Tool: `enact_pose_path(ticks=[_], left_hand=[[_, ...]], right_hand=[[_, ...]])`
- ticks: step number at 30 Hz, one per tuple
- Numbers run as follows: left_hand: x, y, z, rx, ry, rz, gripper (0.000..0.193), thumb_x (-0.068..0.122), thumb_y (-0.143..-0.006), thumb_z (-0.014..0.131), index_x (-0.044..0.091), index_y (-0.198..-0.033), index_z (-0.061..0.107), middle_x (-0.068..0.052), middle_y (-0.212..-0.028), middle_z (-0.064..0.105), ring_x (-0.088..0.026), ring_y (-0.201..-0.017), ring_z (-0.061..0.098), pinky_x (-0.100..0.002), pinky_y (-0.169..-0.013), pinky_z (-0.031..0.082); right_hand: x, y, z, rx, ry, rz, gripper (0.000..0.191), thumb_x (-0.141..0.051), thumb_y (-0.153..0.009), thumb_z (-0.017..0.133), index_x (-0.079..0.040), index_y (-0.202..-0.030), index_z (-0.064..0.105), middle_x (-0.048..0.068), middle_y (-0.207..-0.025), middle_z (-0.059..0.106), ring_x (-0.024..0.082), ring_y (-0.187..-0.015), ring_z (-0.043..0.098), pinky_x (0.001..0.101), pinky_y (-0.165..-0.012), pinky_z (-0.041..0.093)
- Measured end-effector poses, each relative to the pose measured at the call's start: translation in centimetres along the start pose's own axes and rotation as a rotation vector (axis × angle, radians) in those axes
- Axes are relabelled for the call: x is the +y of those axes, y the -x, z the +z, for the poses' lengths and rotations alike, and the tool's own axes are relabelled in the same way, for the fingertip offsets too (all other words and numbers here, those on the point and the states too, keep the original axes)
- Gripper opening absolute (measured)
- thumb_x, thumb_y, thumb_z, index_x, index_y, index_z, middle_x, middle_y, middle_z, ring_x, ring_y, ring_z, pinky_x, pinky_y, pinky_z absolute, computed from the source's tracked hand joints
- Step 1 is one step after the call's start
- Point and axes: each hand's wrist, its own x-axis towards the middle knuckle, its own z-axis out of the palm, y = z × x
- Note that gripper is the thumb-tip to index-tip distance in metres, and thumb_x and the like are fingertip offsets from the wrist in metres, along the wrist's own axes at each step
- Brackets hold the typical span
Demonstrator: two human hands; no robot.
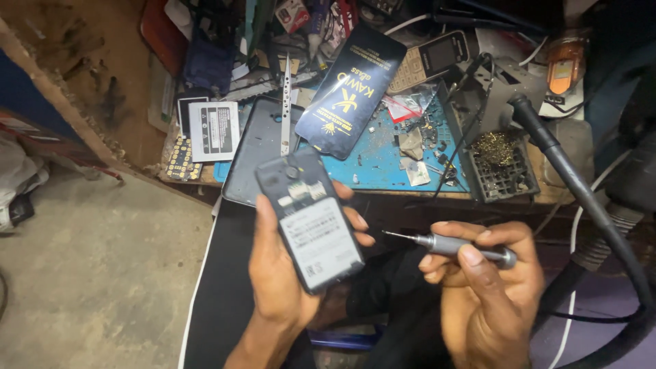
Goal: The person holds a disassembled smartphone and uses a precision screwdriver to repeatedly probe and adjust small components on the internal circuit board. The person rotates the phone to access different areas while working on the exposed internals.
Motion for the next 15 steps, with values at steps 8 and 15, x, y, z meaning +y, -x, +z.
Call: enact_pose_path(ticks=[8, 15], left_hand=[[2.3, -0.8, 0.9, 0.182, -0.138, 0.135, 0.066, 0.055, -0.109, 0.025, 0.0, -0.134, 0.052, -0.022, -0.117, 0.063, -0.038, -0.097, 0.071, -0.056, -0.08, 0.064], [2.5, -0.8, 1.3, 0.152, -0.178, 0.16, 0.066, 0.056, -0.108, 0.027, 0.002, -0.137, 0.051, -0.021, -0.119, 0.063, -0.038, -0.099, 0.07, -0.055, -0.082, 0.064]], right_hand=[[-1.9, 0.6, 2.0, -0.075, 0.359, -0.084, 0.02, 0.006, -0.098, 0.061, 0.003, -0.115, 0.049, 0.038, -0.111, 0.07, 0.031, -0.082, 0.075, 0.0392, -0.074, 0.065], [-1.7, 0.9, 3.7, -0.107, 0.475, -0.007, 0.018, 0.008, -0.094, 0.061, 0.003, -0.107, 0.049, 0.036, -0.109, 0.072, 0.026, -0.084, 0.077, 0.037, -0.075, 0.067]])
